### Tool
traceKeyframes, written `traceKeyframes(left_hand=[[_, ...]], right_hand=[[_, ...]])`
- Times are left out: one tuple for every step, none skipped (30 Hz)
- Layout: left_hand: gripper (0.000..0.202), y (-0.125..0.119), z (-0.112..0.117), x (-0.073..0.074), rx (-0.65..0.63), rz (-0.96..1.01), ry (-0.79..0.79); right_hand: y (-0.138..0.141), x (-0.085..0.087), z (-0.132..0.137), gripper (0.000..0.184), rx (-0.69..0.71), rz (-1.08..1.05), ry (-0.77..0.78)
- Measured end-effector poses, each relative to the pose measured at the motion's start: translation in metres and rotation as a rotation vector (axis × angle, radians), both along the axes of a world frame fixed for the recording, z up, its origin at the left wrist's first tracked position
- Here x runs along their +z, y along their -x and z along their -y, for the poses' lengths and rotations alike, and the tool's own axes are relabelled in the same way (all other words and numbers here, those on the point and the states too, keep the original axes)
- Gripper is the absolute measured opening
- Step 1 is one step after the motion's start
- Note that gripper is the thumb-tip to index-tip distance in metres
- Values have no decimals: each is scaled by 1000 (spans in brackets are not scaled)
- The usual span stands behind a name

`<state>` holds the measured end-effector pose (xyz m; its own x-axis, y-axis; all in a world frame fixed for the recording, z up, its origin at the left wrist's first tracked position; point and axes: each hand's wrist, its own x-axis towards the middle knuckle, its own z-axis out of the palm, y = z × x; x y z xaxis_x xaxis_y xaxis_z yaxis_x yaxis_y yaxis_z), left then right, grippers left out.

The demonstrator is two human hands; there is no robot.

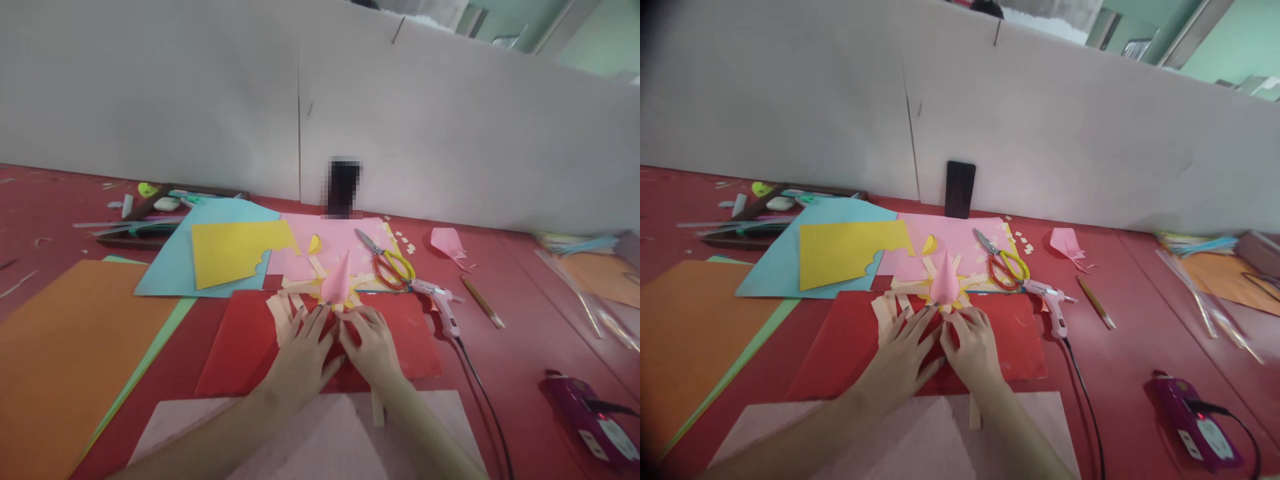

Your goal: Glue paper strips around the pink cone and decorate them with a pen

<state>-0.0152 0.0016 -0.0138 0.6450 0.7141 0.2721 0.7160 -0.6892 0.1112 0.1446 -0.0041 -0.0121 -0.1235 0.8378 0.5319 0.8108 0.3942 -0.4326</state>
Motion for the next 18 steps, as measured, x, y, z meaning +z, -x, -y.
traceKeyframes(left_hand=[[45,0,0,0,0,5,0],[45,0,0,0,-1,8,0],[45,0,-1,0,-3,8,0],[44,0,-1,1,-1,4,0],[44,0,-1,1,1,-2,0],[44,0,-1,1,3,-9,1],[44,0,-1,2,5,-16,2],[44,0,-1,2,7,-22,2],[44,0,-1,2,8,-26,2],[44,-1,-1,2,10,-28,3],[44,-1,-1,3,12,-31,3],[44,-1,-1,3,13,-35,3],[44,-1,-1,3,12,-40,2],[44,-1,-1,3,10,-45,2],[44,-1,-2,4,9,-50,3],[43,-1,-2,4,9,-54,7],[43,0,-2,4,7,-56,11],[44,0,-3,4,8,-55,16]], right_hand=[[0,0,0,17,-1,-1,0],[0,0,0,18,-2,-1,-3],[0,0,0,19,-4,-2,-7],[0,-1,0,20,-7,-1,-10],[-1,-1,0,20,-11,-1,-10],[-1,-2,0,21,-14,-1,-8],[-1,-2,0,21,-16,-2,-5],[-2,-3,0,21,-15,-5,0],[-2,-3,0,21,-12,-10,4],[-2,-4,0,21,-8,-17,9],[-2,-4,0,22,-3,-28,16],[-2,-4,0,21,-1,-42,24],[-2,-5,-1,20,-9,-61,31],[-3,-5,-1,19,-25,-84,32],[-5,-4,-2,18,-51,-108,23],[-9,-4,-3,18,-88,-131,7],[-15,-3,-4,18,-128,-151,-18],[-23,-1,-5,17,-186,-162,-47]])
